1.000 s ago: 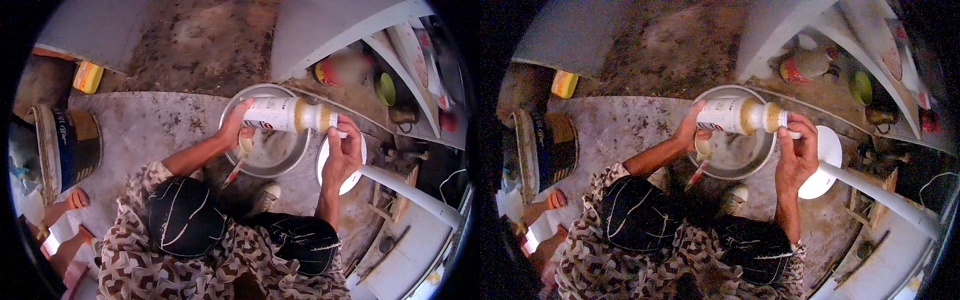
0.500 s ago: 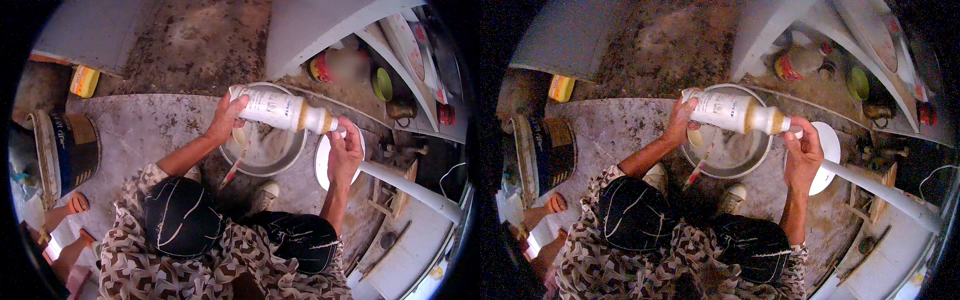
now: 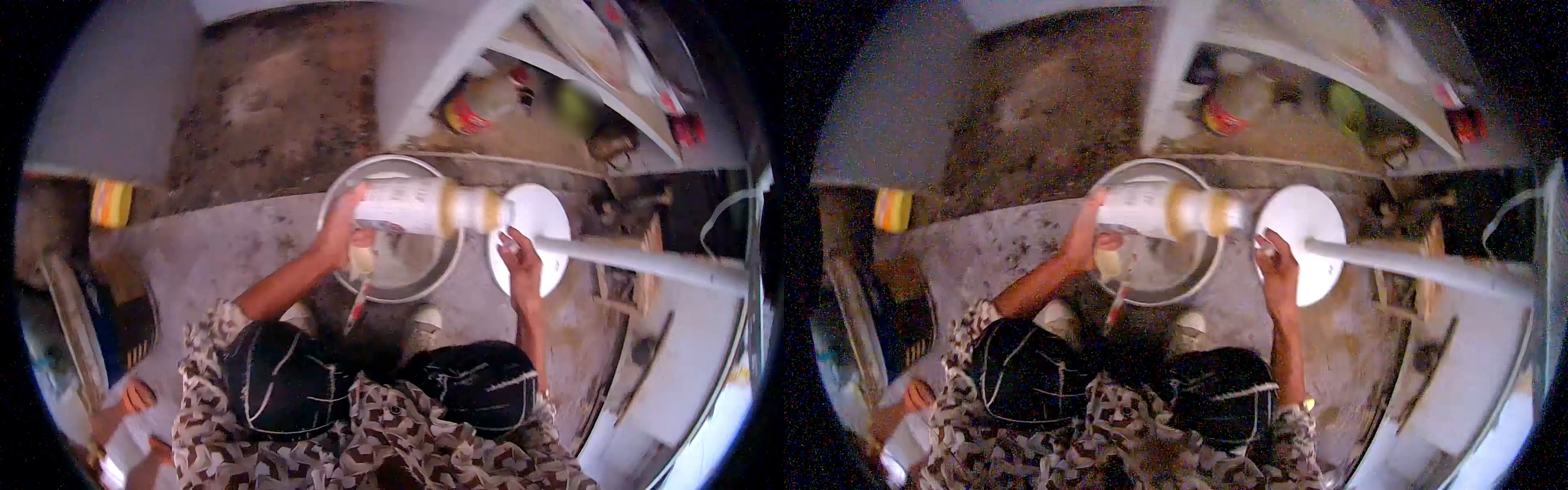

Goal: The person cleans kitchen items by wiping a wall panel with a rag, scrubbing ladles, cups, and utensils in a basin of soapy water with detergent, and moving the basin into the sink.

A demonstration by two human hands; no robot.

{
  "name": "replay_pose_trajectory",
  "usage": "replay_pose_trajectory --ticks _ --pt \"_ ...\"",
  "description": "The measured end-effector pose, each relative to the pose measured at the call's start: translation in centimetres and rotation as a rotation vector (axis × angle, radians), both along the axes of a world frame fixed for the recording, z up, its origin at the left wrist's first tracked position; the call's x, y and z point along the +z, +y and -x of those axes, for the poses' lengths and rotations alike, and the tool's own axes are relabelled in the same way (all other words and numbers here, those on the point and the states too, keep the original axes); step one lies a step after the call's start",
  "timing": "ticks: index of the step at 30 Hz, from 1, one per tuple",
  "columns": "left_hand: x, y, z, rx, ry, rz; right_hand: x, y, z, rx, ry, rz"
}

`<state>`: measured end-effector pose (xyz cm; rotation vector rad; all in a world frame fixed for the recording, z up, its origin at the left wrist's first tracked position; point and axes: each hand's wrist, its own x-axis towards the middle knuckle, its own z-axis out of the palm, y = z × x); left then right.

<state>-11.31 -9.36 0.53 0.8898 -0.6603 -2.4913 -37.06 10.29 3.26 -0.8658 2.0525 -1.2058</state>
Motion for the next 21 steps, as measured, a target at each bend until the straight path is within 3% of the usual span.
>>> replay_pose_trajectory --ticks 2,3,4,8,13,14,17,19,20,21 --pt "0.4 0.2 -0.1 -0.081 0.043 -0.099 -1.5 0.7 0.8 -0.05 0.023 -0.13" --pt "0.6 0.4 0.0 -0.082 0.053 -0.108 -3.2 0.8 0.7 -0.081 -0.065 0.075" --pt "0.7 0.3 0.1 -0.07 0.06 -0.116 -5.3 0.9 1.2 -0.092 0.051 0.116" --pt "0.4 0.4 -0.5 -0.154 0.143 -0.279 -11.2 2.1 1.6 -0.131 0.072 0.006" --pt "0.5 0.5 -0.8 -0.169 0.046 -0.32 -12.9 1.6 -0.1 -0.082 0.25 -0.004" --pt "-0.1 0.8 -0.7 -0.195 0.058 -0.299 -13.6 1.6 0.3 -0.014 0.597 0.019" --pt "-0.5 0.9 -0.3 -0.271 0.096 -0.23 -8.8 -0.9 -1.3 -0.073 0.443 0.122" --pt "1.9 1.4 1.0 -0.224 0.034 -0.227 -3.2 -3.0 -3.4 0.047 0.023 0.228" --pt "0.8 1.3 1.2 -0.3 0.145 -0.246 -0.7 -4.1 -4.3 0.102 -0.188 0.28" --pt "1.1 1.3 1.8 -0.282 0.105 -0.237 1.1 -5.0 -4.8 0.18 -0.218 0.263"
